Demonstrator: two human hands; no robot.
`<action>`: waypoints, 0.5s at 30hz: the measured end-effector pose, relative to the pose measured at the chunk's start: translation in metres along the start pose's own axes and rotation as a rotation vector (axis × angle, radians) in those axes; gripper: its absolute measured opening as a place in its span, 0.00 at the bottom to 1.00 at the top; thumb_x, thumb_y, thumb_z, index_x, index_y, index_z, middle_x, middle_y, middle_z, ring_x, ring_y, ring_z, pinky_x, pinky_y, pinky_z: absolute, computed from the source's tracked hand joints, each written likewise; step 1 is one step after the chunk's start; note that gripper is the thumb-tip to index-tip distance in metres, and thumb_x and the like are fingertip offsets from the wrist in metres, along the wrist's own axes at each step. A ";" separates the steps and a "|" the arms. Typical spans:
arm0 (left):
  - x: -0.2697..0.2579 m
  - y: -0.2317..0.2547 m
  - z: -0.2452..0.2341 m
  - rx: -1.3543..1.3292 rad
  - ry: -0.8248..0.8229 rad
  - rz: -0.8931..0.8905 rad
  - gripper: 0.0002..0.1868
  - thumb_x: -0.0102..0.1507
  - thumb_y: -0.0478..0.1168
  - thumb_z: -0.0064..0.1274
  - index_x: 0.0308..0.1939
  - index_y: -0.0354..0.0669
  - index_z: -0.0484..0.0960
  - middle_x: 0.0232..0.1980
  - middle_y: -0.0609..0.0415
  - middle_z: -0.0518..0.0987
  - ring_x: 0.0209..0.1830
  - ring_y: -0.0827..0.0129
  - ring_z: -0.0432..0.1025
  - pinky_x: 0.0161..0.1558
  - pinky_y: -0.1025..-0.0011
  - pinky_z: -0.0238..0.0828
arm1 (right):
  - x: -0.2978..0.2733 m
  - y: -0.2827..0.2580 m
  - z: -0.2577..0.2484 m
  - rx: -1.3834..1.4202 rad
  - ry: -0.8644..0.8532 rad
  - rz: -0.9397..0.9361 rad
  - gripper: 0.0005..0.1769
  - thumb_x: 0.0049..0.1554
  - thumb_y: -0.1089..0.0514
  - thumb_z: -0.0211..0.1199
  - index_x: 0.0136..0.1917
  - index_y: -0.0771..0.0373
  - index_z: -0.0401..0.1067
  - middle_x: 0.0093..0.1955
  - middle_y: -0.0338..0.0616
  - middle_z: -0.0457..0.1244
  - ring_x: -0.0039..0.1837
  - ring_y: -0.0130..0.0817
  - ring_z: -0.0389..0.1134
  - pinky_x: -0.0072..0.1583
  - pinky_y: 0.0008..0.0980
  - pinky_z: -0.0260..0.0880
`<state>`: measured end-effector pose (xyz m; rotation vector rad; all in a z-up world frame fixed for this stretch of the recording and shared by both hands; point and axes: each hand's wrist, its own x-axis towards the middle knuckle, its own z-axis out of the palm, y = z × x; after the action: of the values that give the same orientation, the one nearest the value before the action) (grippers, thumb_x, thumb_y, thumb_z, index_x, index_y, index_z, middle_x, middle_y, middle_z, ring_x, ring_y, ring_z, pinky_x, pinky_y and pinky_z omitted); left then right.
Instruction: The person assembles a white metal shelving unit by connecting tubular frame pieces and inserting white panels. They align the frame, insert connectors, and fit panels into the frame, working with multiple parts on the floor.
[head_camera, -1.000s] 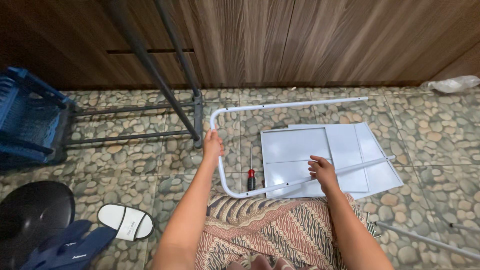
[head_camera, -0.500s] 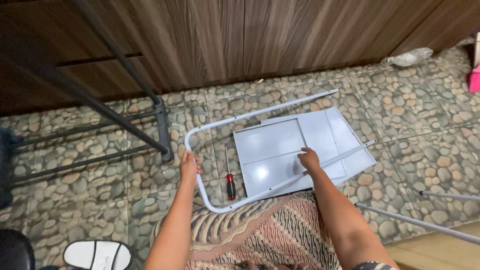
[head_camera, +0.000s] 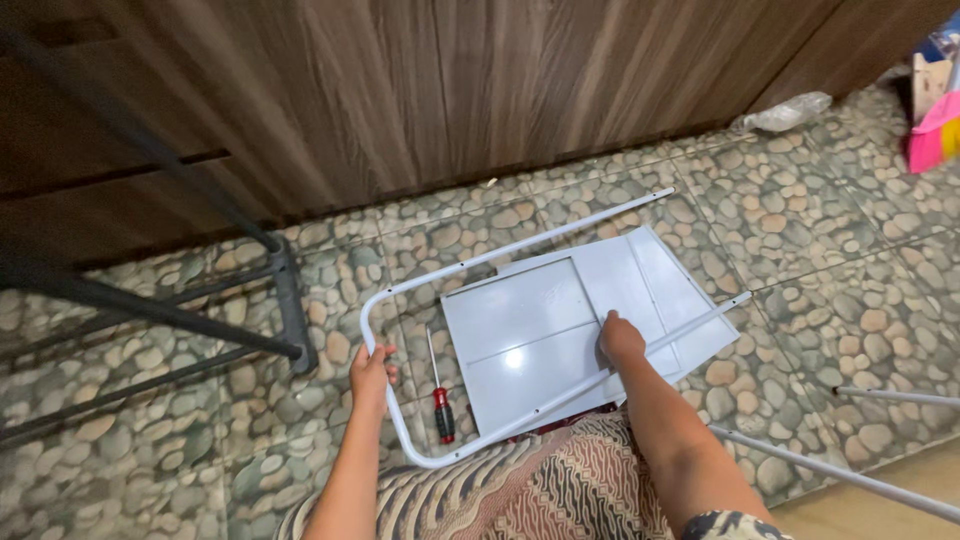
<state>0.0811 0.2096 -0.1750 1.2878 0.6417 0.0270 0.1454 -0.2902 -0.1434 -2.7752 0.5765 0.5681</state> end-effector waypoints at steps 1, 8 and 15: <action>0.001 -0.001 0.003 -0.017 -0.004 -0.011 0.10 0.71 0.41 0.44 0.53 0.43 0.75 0.44 0.52 0.82 0.21 0.76 0.66 0.21 0.75 0.63 | 0.003 0.001 0.001 0.008 -0.008 -0.008 0.17 0.66 0.52 0.44 0.63 0.60 0.66 0.60 0.57 0.68 0.63 0.56 0.69 0.62 0.53 0.70; 0.007 0.008 0.005 0.002 0.001 -0.030 0.11 0.72 0.43 0.44 0.52 0.41 0.76 0.47 0.53 0.82 0.23 0.77 0.66 0.22 0.75 0.64 | 0.021 0.022 -0.015 0.029 0.132 -0.012 0.18 0.68 0.53 0.40 0.63 0.60 0.65 0.61 0.61 0.65 0.62 0.60 0.69 0.60 0.54 0.71; -0.004 0.017 0.014 -0.032 -0.024 -0.050 0.15 0.70 0.44 0.44 0.60 0.49 0.76 0.53 0.56 0.83 0.23 0.76 0.67 0.23 0.76 0.64 | 0.018 0.055 -0.046 0.057 0.181 0.143 0.20 0.62 0.54 0.51 0.65 0.58 0.66 0.66 0.59 0.61 0.66 0.60 0.66 0.62 0.56 0.69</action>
<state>0.0897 0.2007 -0.1560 1.2395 0.6501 -0.0197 0.1516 -0.3597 -0.1189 -2.7643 0.8216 0.3238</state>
